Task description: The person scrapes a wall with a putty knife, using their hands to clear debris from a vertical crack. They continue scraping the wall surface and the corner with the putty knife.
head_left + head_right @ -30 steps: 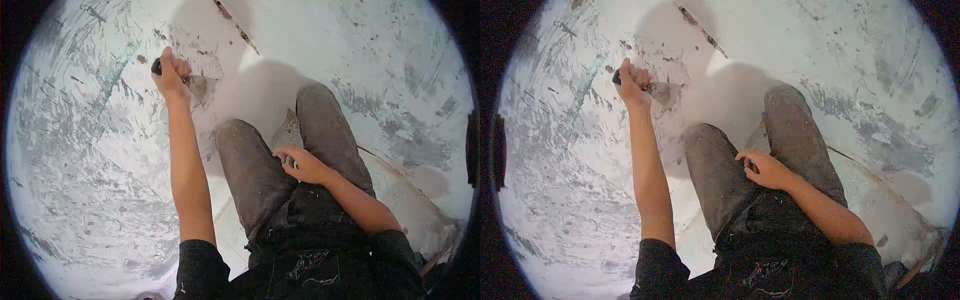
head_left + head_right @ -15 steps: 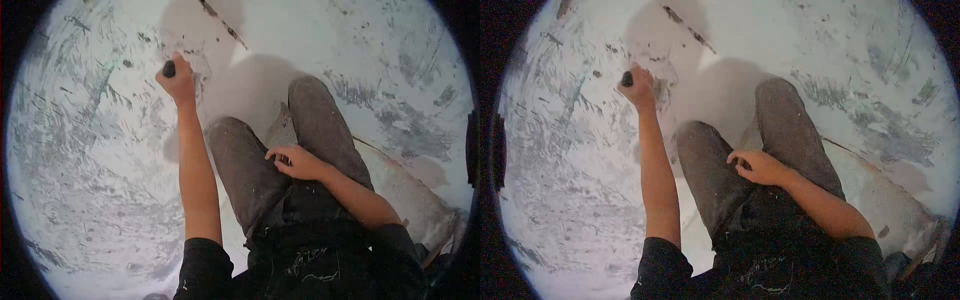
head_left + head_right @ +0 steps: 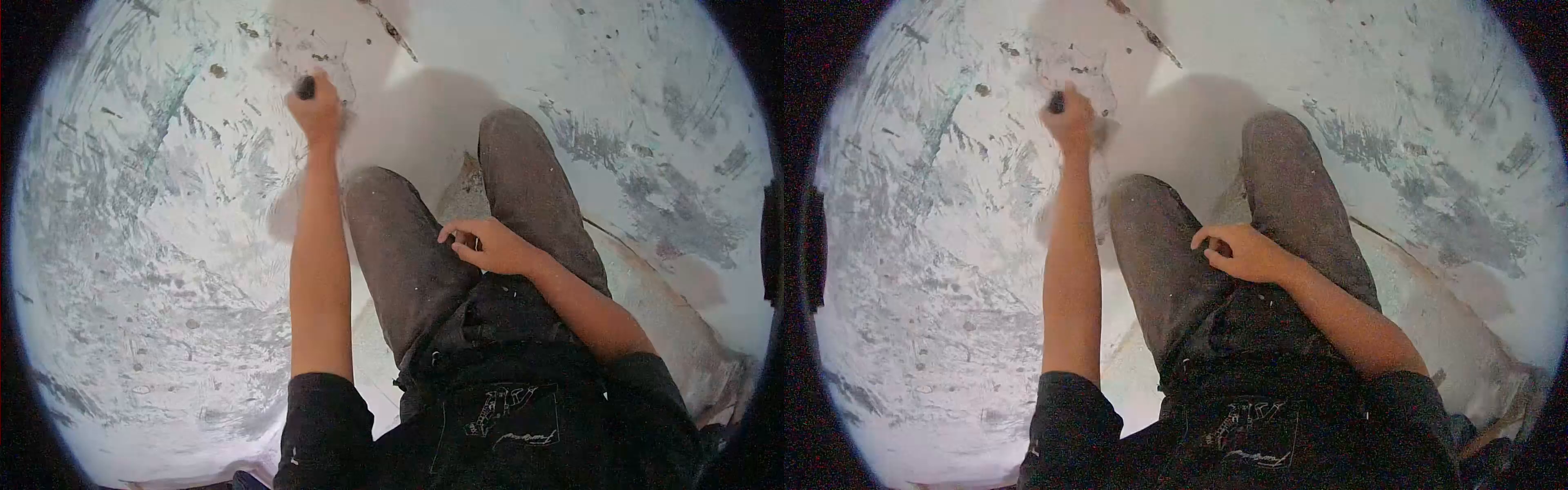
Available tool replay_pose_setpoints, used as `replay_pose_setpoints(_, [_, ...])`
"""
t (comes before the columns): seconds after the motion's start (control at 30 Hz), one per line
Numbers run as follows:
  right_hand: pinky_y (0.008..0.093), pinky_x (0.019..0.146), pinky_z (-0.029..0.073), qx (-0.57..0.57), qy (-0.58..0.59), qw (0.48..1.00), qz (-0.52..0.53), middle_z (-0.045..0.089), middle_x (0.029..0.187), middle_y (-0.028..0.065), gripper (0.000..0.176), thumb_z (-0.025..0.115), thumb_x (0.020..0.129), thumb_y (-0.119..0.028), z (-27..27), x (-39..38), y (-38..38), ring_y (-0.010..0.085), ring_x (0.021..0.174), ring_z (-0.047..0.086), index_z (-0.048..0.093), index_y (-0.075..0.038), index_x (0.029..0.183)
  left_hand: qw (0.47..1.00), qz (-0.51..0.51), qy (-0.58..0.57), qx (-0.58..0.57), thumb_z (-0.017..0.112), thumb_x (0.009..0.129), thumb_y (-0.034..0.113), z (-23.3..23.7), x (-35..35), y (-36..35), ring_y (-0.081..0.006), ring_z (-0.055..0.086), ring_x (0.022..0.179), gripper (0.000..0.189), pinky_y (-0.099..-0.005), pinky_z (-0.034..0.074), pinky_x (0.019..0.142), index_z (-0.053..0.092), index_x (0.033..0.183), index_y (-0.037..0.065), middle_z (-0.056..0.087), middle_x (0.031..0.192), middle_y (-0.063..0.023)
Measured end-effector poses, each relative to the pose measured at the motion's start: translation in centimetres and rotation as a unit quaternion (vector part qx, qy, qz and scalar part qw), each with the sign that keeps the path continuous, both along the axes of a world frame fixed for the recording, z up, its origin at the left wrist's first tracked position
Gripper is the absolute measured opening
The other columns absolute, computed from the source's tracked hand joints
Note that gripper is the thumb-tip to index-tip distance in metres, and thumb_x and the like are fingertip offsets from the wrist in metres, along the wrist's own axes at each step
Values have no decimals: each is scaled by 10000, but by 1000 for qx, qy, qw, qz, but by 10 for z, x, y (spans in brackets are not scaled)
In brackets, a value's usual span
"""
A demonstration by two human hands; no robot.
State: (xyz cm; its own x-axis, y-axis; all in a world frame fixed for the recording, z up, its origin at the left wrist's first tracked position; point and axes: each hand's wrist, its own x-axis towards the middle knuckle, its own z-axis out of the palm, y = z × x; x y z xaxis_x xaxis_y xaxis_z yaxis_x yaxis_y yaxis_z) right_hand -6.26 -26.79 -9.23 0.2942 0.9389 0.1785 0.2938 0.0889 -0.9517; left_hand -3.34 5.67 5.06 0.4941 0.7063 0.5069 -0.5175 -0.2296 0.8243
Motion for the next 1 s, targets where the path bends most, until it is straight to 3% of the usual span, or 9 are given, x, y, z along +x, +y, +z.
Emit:
replay_pose_setpoints(0.03, [311,672,465,9,-11,1000,-5,609,736,89,224,586,873,-110,1,2,0,161,665,559,612,-73,1092,968,95,101,210,604,900,133,-8,-11,-20,-118,469,500,272,-275,337,417,461,689,39,477,593,-40])
replay_pose_setpoints(0.3, [321,618,460,13,-5,1000,0,602,718,84,222,596,872,-119,-2,3,2,152,627,546,616,-64,1087,982,61,-28,174,593,923,112,25,-28,-79,-32,399,463,401,-220,313,416,476,548,29,453,516,39])
replay_pose_setpoints(0.43, [321,631,463,11,-21,1000,6,596,708,75,208,596,873,-121,-1,-1,0,157,629,549,624,-67,1071,868,170,144,443,616,903,178,19,-10,-56,-70,360,484,463,-313,312,445,407,554,-42,320,476,-59])
replay_pose_setpoints(0.5, [322,634,465,32,-39,999,-12,593,705,72,207,596,872,-122,-1,5,1,161,630,553,625,-69,1070,900,114,43,418,616,906,159,31,-2,-46,-59,366,488,432,-281,307,440,443,550,-15,374,472,-30])
replay_pose_setpoints(0.57, [308,643,465,-10,-24,1000,4,597,707,53,196,582,902,-104,-2,2,-1,122,646,551,627,-67,1088,987,-8,-31,159,614,913,95,53,-13,-78,-95,434,464,332,-254,342,426,497,603,73,478,534,-4])
replay_pose_setpoints(0.77, [318,659,470,8,-17,1000,11,599,719,76,209,588,888,-125,-3,-2,-3,154,654,562,626,-78,1088,964,120,53,231,645,895,112,8,-10,-28,-112,428,458,298,-278,349,430,472,654,85,483,559,1])
replay_pose_setpoints(0.83, [307,643,466,15,-17,1000,1,596,702,54,200,587,900,-112,0,4,-3,126,638,550,631,-72,1090,986,-145,-52,-59,647,897,133,23,-11,-33,-132,431,436,310,-285,356,422,479,643,78,490,547,-15])
replay_pose_setpoints(0.87, [306,640,465,16,-26,1000,-1,596,700,49,195,588,898,-111,-1,4,-3,125,633,547,634,-73,1083,983,48,-69,163,631,908,159,27,-5,-50,-136,460,471,251,-284,367,431,505,725,42,519,593,-43])
replay_pose_setpoints(1.0, [299,640,463,32,-30,999,7,597,699,43,194,584,889,-104,3,0,-6,125,630,546,639,-73,1072,971,113,-50,206,601,927,166,22,-13,-46,-134,440,441,311,-268,370,427,505,654,54,495,547,-19])
